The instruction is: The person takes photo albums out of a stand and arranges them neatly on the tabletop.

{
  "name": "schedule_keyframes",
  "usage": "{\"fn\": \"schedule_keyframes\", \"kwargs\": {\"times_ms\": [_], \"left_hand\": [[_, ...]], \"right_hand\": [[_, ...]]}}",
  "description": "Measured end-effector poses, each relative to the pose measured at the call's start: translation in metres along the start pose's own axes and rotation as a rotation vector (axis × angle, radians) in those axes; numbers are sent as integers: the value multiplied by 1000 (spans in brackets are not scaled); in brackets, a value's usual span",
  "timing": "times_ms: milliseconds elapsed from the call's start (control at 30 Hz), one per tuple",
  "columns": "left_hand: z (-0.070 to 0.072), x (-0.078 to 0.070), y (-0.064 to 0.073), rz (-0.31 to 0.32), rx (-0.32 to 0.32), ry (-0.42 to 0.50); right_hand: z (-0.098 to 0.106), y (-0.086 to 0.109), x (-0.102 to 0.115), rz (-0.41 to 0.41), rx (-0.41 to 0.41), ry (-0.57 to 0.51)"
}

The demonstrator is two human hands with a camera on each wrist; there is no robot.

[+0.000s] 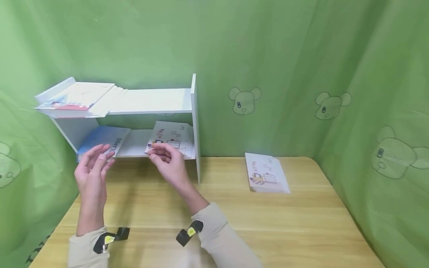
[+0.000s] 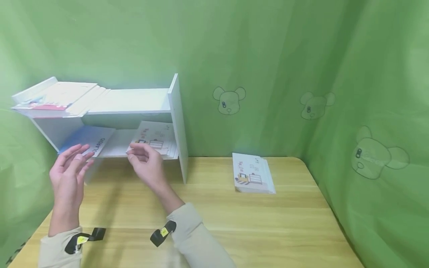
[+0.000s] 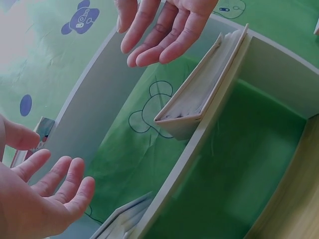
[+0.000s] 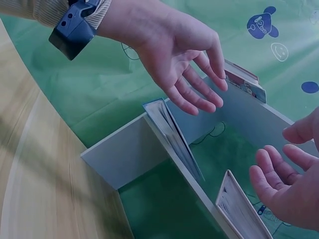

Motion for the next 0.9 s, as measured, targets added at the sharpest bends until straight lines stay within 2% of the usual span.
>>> {"fn": "schedule_keyframes", "kwargs": {"times_ms": [267, 500, 733, 900], "left_hand": [[6, -9, -8, -53, -16, -23], [14, -20, -12, -49, -28, 16], [18, -30, -20, -35, -44, 39], [21, -37, -25, -31, -49, 72]], "right_hand": [[-8, -5, -3, 2, 6, -26], [-14, -7, -4, -9, -9, -46], [-26, -12, -2, -47, -60, -62], [-32, -19, -6, -78, -62, -64]]}}
Point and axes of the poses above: each hand's wrist, its own y-axis away from the middle knuckle, its own z-axis out of the back of the hand, x = y × z, the point moved 2 cm from there along -y, towards the middle knuckle, and after that the axes turned 14 degrees about -y, right-handed, at the moved point
